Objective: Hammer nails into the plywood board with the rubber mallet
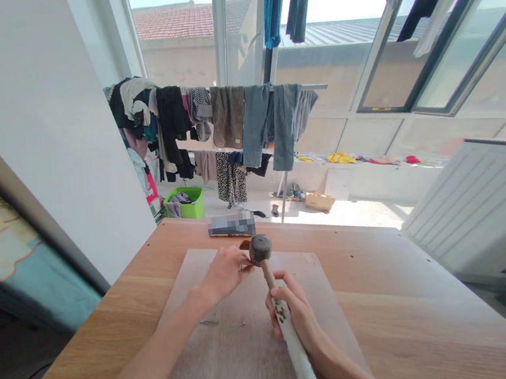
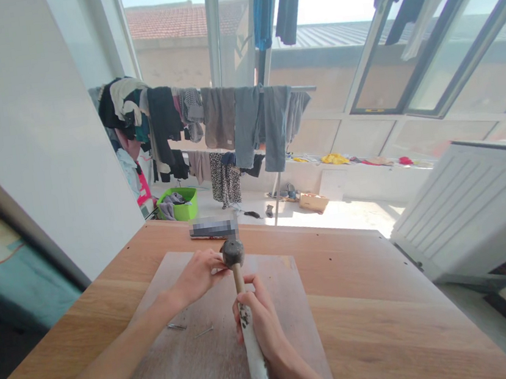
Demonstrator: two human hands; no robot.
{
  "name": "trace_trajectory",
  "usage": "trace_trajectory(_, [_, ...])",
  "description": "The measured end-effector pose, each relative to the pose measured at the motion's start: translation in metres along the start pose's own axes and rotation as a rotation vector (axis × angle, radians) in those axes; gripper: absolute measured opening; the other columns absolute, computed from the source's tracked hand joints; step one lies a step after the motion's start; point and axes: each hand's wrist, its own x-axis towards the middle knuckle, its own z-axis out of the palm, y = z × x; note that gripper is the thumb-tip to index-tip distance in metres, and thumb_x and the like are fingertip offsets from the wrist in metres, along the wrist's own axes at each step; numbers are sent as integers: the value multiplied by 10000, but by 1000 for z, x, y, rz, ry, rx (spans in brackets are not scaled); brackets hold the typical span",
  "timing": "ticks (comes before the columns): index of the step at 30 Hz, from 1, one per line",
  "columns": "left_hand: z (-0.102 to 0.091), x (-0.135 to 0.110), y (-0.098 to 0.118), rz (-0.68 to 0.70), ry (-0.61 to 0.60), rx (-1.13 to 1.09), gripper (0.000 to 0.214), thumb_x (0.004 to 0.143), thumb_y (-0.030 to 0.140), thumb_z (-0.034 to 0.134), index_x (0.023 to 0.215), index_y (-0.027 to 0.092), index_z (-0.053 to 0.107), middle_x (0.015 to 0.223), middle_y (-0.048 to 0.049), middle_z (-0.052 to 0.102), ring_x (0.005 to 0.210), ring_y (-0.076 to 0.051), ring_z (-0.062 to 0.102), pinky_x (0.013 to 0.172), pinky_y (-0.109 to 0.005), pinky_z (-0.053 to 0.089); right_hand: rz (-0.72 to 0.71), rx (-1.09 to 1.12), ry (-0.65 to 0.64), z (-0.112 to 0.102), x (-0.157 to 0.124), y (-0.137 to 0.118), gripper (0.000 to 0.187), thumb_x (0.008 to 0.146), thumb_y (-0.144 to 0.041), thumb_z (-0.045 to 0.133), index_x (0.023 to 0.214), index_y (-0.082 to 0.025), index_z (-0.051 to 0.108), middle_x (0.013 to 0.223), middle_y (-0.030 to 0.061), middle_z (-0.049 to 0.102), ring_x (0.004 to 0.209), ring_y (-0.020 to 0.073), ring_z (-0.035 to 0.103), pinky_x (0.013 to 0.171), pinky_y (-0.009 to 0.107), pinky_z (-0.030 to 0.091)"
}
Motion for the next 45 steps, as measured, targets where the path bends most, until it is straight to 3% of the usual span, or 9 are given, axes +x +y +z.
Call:
trace_trajectory(8, [-35, -18, 12, 84, -67, 212, 214, 887, 348, 691, 1028, 188, 690, 1117, -82, 690, 1088, -280, 596, 965, -409, 389, -52, 4, 48, 1, -2, -5, 329, 768, -395, 571, 1020, -248, 418, 527, -105, 549, 344, 91, 423, 315, 172, 354])
trace_trajectory(11, [-57, -43, 15, 106, -167, 227, 100, 867, 283, 662, 924, 201, 666, 976, -50, 674, 945, -238, 623, 847, -344, 429, -53, 4, 56, 2, -2, -6, 347, 752, -396, 586, 1016, -246, 418, 526, -107, 543, 348, 91, 421, 320, 176, 359])
trace_trajectory(14, [-73, -67, 16, 15, -342, 255, 89, 785, 230, 669, 869, 201, 657, 890, -34, 672, 821, -224, 638, 704, -311, 430, -61, -7, 47, 2, -3, -6, 352, 750, -388, 584, 1025, -245, 418, 531, -108, 542, 361, 90, 416, 324, 173, 362])
trace_trajectory(19, [-71, -85, 13, -51, -484, 292, 138, 704, 97, 599, 770, 201, 662, 853, -33, 681, 725, -210, 638, 607, -291, 408, -78, -15, 40, 2, -3, -4, 329, 764, -386, 584, 1020, -240, 439, 543, -100, 549, 368, 88, 425, 334, 171, 362])
trace_trajectory(25, [-55, -79, 21, -23, -466, 288, 125, 698, 83, 606, 718, 189, 669, 789, -47, 674, 650, -210, 618, 561, -300, 399, -143, -52, 46, -5, 0, -12, 312, 778, -384, 591, 1012, -233, 451, 544, -92, 562, 352, 89, 435, 331, 176, 350])
trace_trajectory(32, [-24, -64, 53, 127, -430, 276, 115, 740, 129, 606, 800, 175, 693, 805, -88, 716, 683, -240, 652, 578, -322, 442, -185, -49, 52, -36, 0, -23, 299, 813, -385, 613, 1024, -243, 457, 541, -97, 558, 345, 78, 420, 336, 169, 337])
trace_trajectory(38, [-5, -38, 70, 206, -400, 61, 166, 725, 145, 644, 874, 200, 694, 789, -43, 727, 689, -206, 659, 561, -277, 425, -160, 18, 142, -52, 5, -15, 375, 722, -412, 670, 979, -244, 454, 495, -98, 555, 321, 80, 411, 307, 166, 324])
trace_trajectory(41, [-3, -16, 61, 168, -283, -102, 394, 724, 130, 640, 1103, 232, 678, 794, 17, 717, 701, -165, 652, 614, -243, 448, -136, 41, 166, -52, 7, -16, 388, 688, -424, 668, 956, -245, 452, 474, -93, 561, 297, 83, 401, 293, 173, 321])
trace_trajectory(45, [3, 9, 35, 87, 16, -187, 247, 820, 131, 620, 1037, 207, 711, 867, -2, 726, 805, -164, 669, 782, -267, 495, -129, 54, 175, -50, 5, -18, 400, 674, -432, 669, 951, -247, 447, 475, -95, 560, 296, 86, 400, 283, 176, 333])
